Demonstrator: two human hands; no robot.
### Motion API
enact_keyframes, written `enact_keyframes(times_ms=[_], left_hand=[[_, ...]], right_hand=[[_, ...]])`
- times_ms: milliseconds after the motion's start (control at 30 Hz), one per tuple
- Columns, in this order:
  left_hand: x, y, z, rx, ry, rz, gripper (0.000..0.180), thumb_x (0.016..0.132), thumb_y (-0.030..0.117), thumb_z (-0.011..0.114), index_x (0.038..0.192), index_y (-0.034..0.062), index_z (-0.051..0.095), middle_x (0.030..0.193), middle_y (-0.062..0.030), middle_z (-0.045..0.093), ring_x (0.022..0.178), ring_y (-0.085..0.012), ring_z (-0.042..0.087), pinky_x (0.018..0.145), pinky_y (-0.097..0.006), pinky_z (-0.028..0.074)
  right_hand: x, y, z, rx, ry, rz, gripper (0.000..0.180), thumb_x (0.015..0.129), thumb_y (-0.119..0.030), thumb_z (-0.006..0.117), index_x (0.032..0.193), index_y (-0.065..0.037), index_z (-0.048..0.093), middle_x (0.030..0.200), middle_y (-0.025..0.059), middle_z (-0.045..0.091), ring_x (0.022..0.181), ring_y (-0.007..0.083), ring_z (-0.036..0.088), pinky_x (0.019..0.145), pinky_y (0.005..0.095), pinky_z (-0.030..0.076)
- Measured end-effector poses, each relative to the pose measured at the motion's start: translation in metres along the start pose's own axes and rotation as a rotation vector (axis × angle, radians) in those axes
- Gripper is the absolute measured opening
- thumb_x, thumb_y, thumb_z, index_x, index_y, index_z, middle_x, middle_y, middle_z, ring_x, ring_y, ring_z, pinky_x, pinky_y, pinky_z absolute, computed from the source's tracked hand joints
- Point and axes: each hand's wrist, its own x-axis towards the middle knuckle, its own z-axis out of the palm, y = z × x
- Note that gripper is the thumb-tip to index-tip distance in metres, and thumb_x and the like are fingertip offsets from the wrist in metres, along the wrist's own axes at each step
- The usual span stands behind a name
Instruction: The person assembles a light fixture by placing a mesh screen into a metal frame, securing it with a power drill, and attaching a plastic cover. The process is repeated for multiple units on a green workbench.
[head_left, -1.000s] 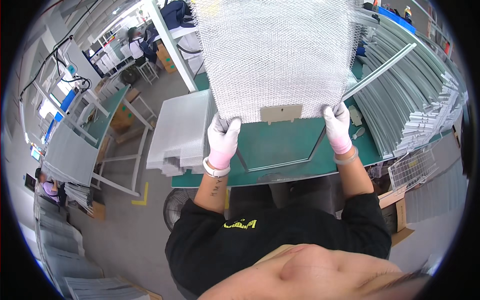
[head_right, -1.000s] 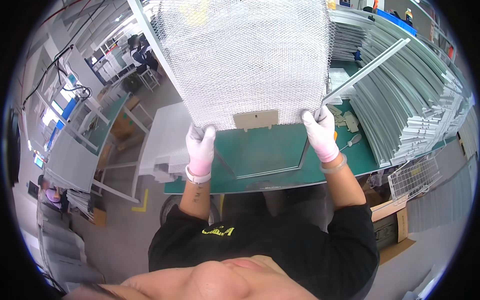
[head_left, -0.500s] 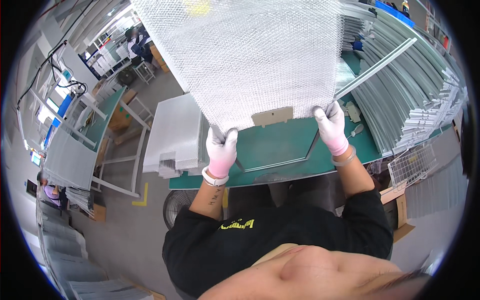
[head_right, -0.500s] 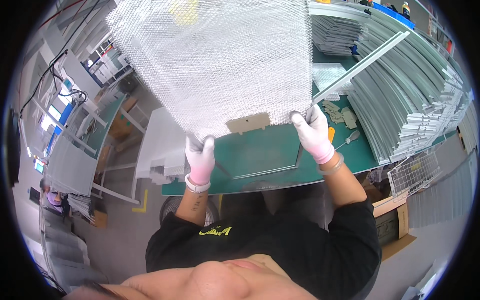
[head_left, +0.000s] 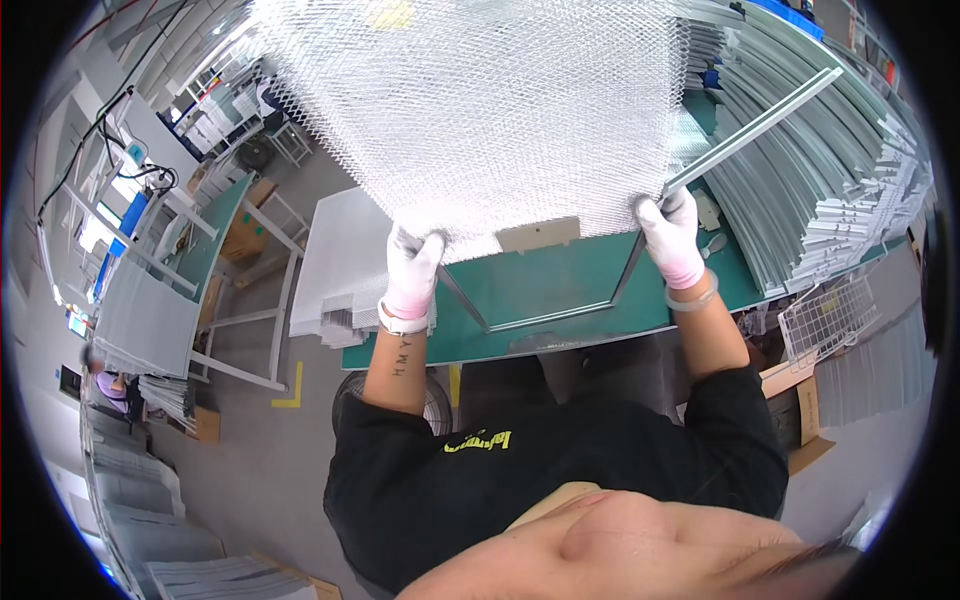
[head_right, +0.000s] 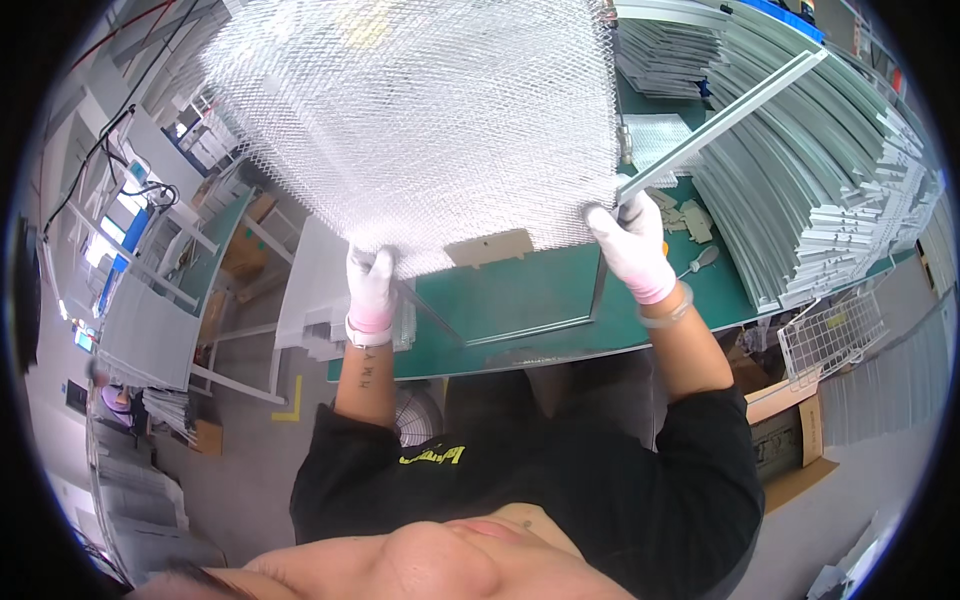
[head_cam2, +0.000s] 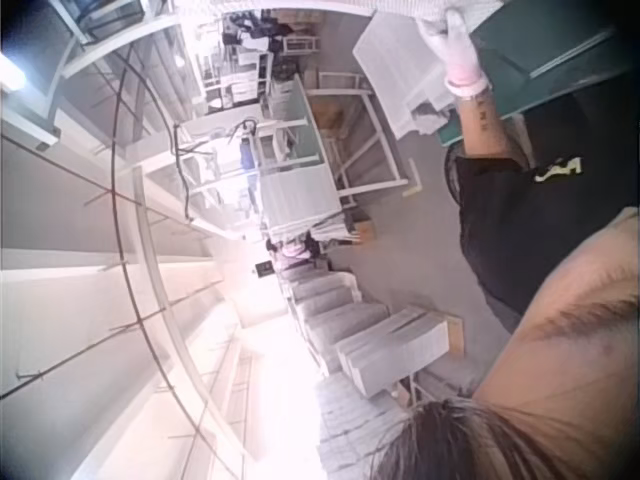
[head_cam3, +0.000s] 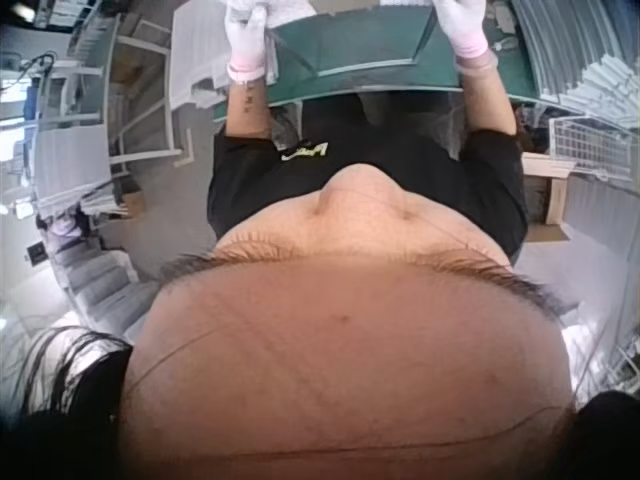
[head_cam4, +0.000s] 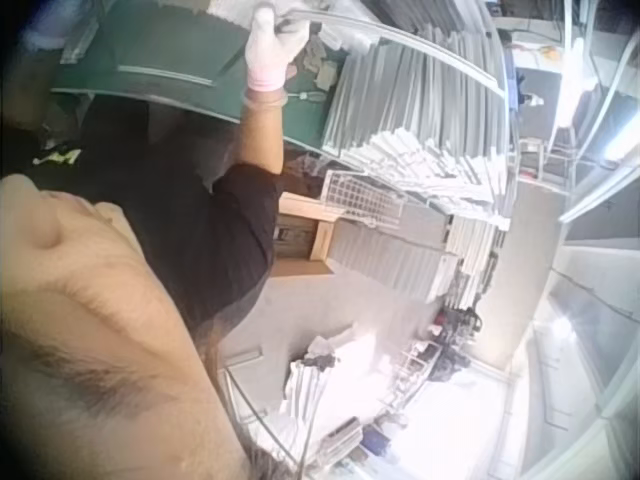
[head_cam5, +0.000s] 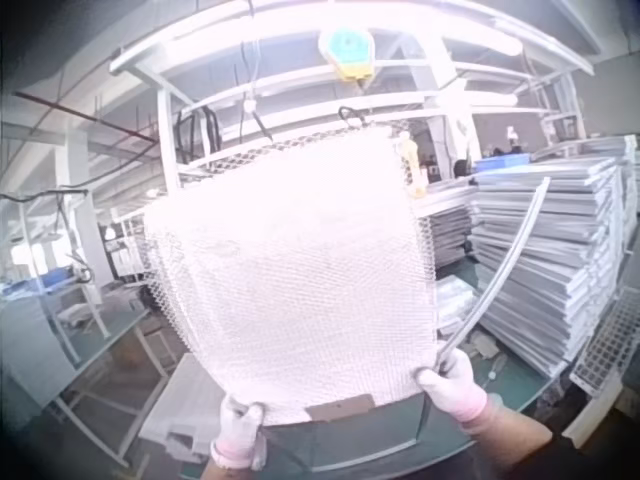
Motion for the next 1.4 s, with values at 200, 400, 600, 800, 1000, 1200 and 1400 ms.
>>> enact_keyframes(times_ms=[200, 400, 600, 800, 1000, 1200, 1400], left_hand=[[-0.007, -0.012, 0.021, 0.240, 0.189, 0.120, 0.034, 0.087, -0.008, 0.060, 0.121, -0.0034, 0.055, 0.104, -0.0047, 0.066, 0.089, -0.0063, 0.057, 0.079, -0.022, 0.047], [0.001, -0.016, 0.011, 0.152, 0.118, 0.098, 0.035, 0.089, -0.006, 0.059, 0.124, -0.0041, 0.055, 0.111, -0.0066, 0.067, 0.099, -0.0105, 0.061, 0.088, -0.025, 0.047], [-0.011, -0.027, 0.006, 0.223, 0.153, 0.130, 0.034, 0.089, -0.005, 0.059, 0.123, -0.0041, 0.055, 0.113, -0.0073, 0.066, 0.099, -0.0114, 0.061, 0.090, -0.027, 0.047], [-0.022, -0.022, 0.006, 0.334, 0.165, 0.055, 0.035, 0.090, -0.001, 0.061, 0.124, -0.0039, 0.054, 0.114, -0.0081, 0.065, 0.101, -0.0118, 0.060, 0.091, -0.027, 0.047], [-0.023, -0.040, 0.000, 0.218, 0.105, 0.163, 0.035, 0.091, 0.000, 0.062, 0.125, -0.0041, 0.053, 0.115, -0.0084, 0.065, 0.103, -0.0126, 0.061, 0.091, -0.028, 0.048], [0.005, -0.013, -0.017, 0.198, -0.073, 0.010, 0.036, 0.091, -0.004, 0.056, 0.127, -0.0031, 0.053, 0.116, -0.0083, 0.065, 0.103, -0.0131, 0.061, 0.090, -0.028, 0.048], [0.019, -0.021, 0.003, 0.074, 0.129, 0.145, 0.040, 0.093, -0.002, 0.054, 0.132, -0.0021, 0.050, 0.117, -0.0055, 0.062, 0.095, -0.0094, 0.056, 0.085, -0.027, 0.046]], right_hand=[[-0.004, 0.004, 0.024, -0.320, 0.241, -0.227, 0.013, 0.092, -0.010, 0.066, 0.099, -0.003, 0.058, 0.068, -0.0071, 0.050, 0.058, 0.0000, 0.039, 0.051, 0.0199, 0.033], [0.002, 0.011, -0.003, -0.060, 0.022, 0.086, 0.012, 0.092, -0.009, 0.066, 0.095, -0.005, 0.055, 0.069, -0.0104, 0.045, 0.062, -0.0008, 0.037, 0.055, 0.0187, 0.031], [-0.007, 0.028, -0.005, -0.224, 0.011, -0.006, 0.014, 0.094, -0.010, 0.061, 0.100, -0.003, 0.050, 0.079, -0.0067, 0.044, 0.070, 0.0018, 0.038, 0.060, 0.0200, 0.034], [-0.011, 0.028, -0.012, -0.267, -0.074, -0.044, 0.031, 0.096, -0.009, 0.056, 0.122, 0.004, 0.046, 0.093, -0.0005, 0.051, 0.077, 0.0054, 0.042, 0.069, 0.0210, 0.038], [-0.011, 0.015, 0.004, -0.189, -0.120, -0.084, 0.042, 0.096, -0.008, 0.054, 0.133, 0.006, 0.042, 0.109, 0.0040, 0.056, 0.089, 0.0078, 0.049, 0.080, 0.0246, 0.043], [0.019, -0.011, -0.034, -0.394, -0.394, 0.380, 0.025, 0.092, -0.006, 0.059, 0.116, 0.002, 0.057, 0.097, 0.0001, 0.062, 0.087, 0.0043, 0.052, 0.077, 0.0230, 0.044], [0.007, -0.007, 0.031, -0.066, 0.155, -0.055, 0.014, 0.092, -0.006, 0.063, 0.104, -0.001, 0.058, 0.087, -0.0035, 0.060, 0.072, 0.0025, 0.049, 0.064, 0.0217, 0.041]])
